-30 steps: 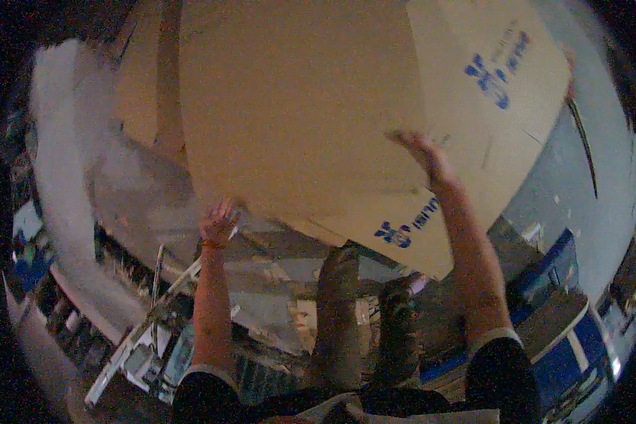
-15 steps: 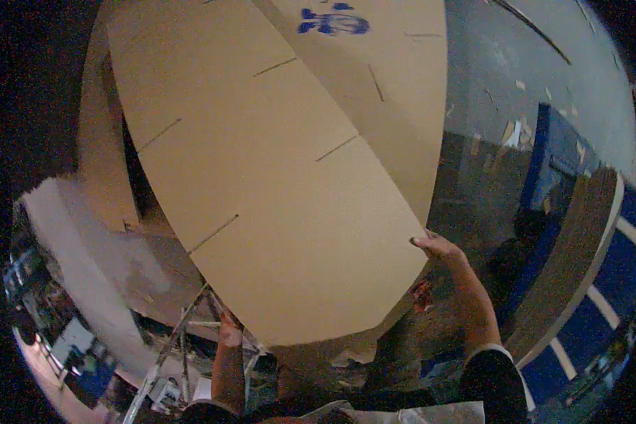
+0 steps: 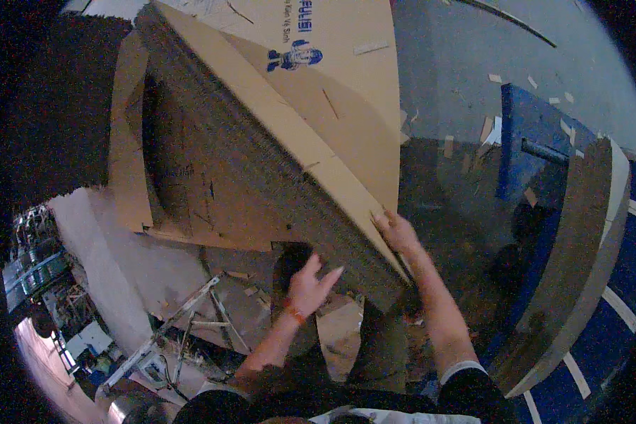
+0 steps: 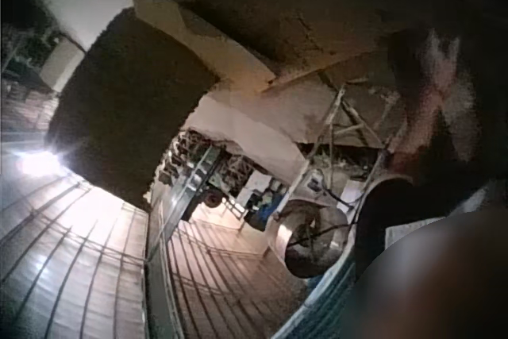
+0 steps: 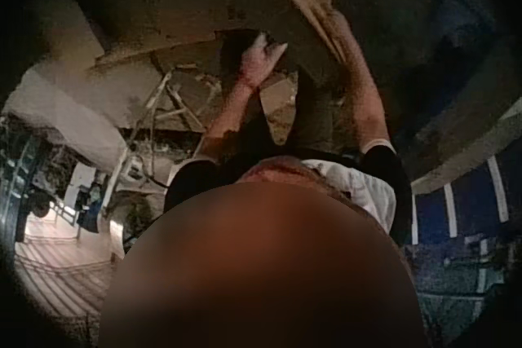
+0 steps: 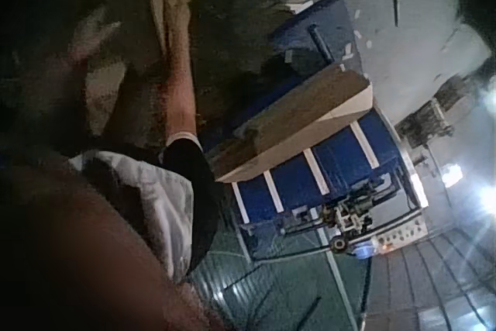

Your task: The person folds flat cardboard sheets along pre-scored lines on a workbench, then stacks the folded pieces. The person then uses a broom to sweep debris from the workbench.

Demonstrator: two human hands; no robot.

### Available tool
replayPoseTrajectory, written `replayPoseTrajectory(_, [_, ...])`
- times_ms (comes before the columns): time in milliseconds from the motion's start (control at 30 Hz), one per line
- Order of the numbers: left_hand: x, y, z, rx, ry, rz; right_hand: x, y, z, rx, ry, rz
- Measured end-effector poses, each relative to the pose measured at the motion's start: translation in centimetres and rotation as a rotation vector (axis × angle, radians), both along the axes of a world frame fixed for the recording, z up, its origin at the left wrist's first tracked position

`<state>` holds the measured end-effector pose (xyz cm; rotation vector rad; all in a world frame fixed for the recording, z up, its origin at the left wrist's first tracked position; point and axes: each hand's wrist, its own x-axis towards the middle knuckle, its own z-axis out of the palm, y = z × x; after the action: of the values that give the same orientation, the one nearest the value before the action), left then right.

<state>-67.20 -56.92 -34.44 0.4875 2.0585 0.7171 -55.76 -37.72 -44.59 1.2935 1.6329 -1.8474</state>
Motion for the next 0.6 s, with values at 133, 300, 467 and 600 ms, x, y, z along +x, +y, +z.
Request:
replayPoseTrajectory(133, [2.0, 5.8, -1.6, -0.053, -0.053, 0.035, -0.9, 3.2, 9.4, 0.187, 0.206, -0.020])
replayPoseTrajectory(300, [1.1, 5.3, -4.1, 0.115, -0.187, -0.085, -4.3, 0.6, 11.7, 0.949, -0.253, 0.408])
replayPoseTrajectory(467, [-0.7, 1.7, -8.4, 0.174, -0.455, -0.071, -5.2, -2.6, 10.9, 1.086, -0.385, 0.432])
replayPoseTrajectory(600, [-3.6, -2.8, -14.3, 0.020, -0.541, -0.145, -5.5, -5.4, 10.7, 0.922, -0.354, 0.385])
